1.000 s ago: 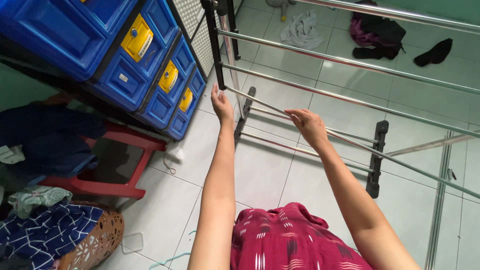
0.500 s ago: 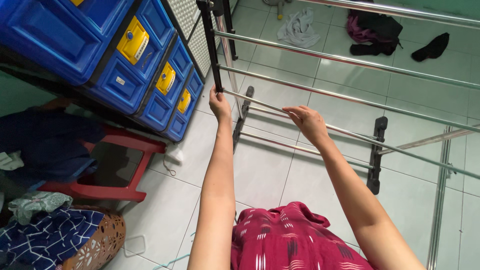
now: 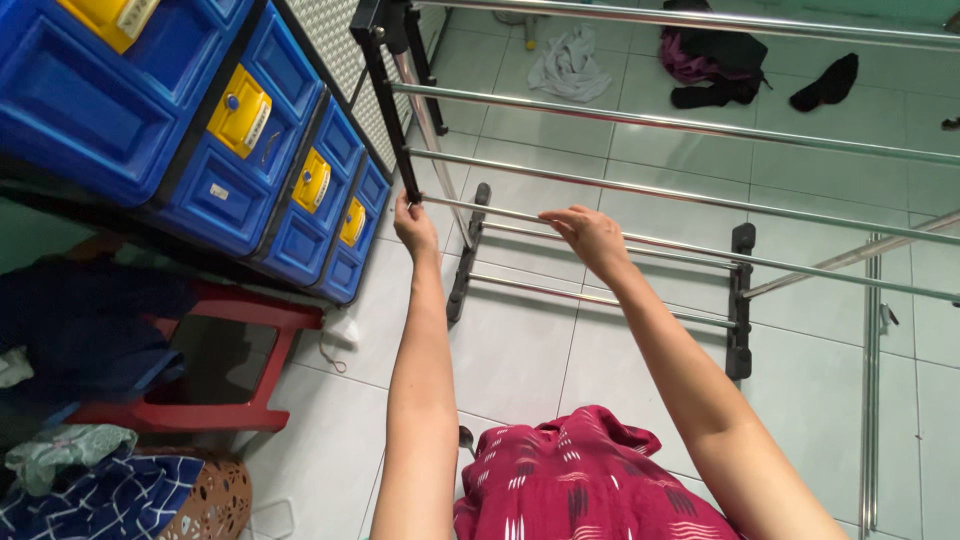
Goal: The person assembles a folding metal clothes-drying rack on the tiled floor. They pick up metal bars from the floor, insert the bars into the black plastic end joints of the frame, unfold and reposition the rack, and press bars into place to complete the frame.
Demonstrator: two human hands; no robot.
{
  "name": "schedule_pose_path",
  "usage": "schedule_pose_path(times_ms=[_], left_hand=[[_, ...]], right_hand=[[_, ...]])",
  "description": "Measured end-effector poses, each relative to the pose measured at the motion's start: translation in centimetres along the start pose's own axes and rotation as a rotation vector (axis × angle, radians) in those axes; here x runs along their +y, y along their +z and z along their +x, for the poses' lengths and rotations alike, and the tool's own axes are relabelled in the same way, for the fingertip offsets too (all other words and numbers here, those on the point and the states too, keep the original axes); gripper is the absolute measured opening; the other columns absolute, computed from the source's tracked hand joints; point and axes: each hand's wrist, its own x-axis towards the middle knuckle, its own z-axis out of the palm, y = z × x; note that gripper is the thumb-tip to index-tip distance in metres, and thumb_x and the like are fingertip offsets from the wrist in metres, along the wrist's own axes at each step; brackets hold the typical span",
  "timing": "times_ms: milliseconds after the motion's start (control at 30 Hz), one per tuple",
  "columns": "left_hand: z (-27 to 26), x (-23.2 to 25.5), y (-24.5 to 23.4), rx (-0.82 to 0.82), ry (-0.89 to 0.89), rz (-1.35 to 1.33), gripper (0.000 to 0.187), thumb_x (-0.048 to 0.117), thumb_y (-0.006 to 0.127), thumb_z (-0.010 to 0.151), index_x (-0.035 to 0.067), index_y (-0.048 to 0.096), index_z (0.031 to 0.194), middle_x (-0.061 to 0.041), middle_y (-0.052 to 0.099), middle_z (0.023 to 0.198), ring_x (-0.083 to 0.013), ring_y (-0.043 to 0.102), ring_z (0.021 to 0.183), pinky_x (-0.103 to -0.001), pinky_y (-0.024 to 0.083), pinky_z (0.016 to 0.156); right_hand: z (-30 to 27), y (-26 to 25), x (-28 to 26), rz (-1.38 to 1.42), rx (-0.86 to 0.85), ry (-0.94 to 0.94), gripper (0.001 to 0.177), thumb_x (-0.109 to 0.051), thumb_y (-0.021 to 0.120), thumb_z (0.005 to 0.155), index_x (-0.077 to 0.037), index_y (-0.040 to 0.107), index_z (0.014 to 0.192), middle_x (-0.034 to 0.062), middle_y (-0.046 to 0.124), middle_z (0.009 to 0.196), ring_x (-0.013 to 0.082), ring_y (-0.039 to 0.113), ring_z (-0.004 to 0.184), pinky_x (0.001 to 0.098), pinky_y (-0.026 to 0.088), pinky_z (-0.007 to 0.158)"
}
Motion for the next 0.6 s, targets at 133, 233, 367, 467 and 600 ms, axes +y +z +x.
schedule_pose_path(times_ms=[133, 233, 367, 467, 600], left_hand=[[-0.3, -0.2, 0.0, -0.006, 0.002, 0.008, 0.031, -0.004, 0.045, 0.097, 0.002, 0.069, 0.116, -0.008, 0.074, 0.102, -0.0183, 0.069, 0.093, -0.03, 0.054, 0.084], [-0.4, 0.1, 0.2, -0.017, -0.027, -0.065, 0.034, -0.004, 0.043, 0.097, 0.003, 0.067, 0.12, -0.008, 0.073, 0.103, -0.0175, 0.066, 0.091, -0.03, 0.052, 0.083], [-0.6, 0.2, 0.1, -0.063, -0.008, -0.008, 0.034, -0.004, 0.043, 0.096, 0.002, 0.068, 0.118, -0.006, 0.073, 0.103, -0.018, 0.067, 0.093, -0.03, 0.052, 0.083], [-1.0, 0.6, -0.2, -0.111, 0.06, 0.067, 0.032, -0.003, 0.047, 0.102, 0.003, 0.064, 0.129, -0.008, 0.072, 0.114, -0.0227, 0.068, 0.106, -0.032, 0.051, 0.094], [-3.6, 3.5, 0.2, 0.144, 0.254, 0.278, 0.056, -0.002, 0.056, 0.093, 0.009, 0.044, 0.146, -0.01, 0.049, 0.147, -0.0288, 0.051, 0.131, -0.044, 0.042, 0.107]], right_hand=[[-0.5, 0.8, -0.1, 0.02, 0.044, 0.013, 0.02, -0.03, 0.064, 0.099, -0.029, 0.078, 0.114, 0.0007, 0.073, 0.094, 0.0238, 0.07, 0.08, 0.0386, 0.056, 0.07], [-0.3, 1.2, -0.3, 0.017, 0.044, 0.033, 0.019, -0.03, 0.065, 0.099, -0.028, 0.077, 0.113, 0.0002, 0.073, 0.095, 0.0234, 0.071, 0.08, 0.0381, 0.056, 0.069], [-0.4, 0.7, 0.1, 0.043, 0.022, 0.026, 0.019, -0.029, 0.064, 0.1, -0.027, 0.077, 0.113, 0.0001, 0.074, 0.097, 0.0227, 0.072, 0.082, 0.0381, 0.056, 0.07], [-0.4, 0.4, 0.4, 0.047, 0.019, -0.001, 0.019, -0.027, 0.064, 0.1, -0.026, 0.076, 0.115, 0.002, 0.073, 0.098, 0.0249, 0.071, 0.083, 0.0391, 0.056, 0.07], [-0.4, 0.4, 0.3, 0.066, 0.044, -0.038, 0.017, -0.025, 0.066, 0.099, -0.023, 0.076, 0.113, 0.0032, 0.073, 0.101, 0.0279, 0.071, 0.083, 0.0399, 0.056, 0.071]])
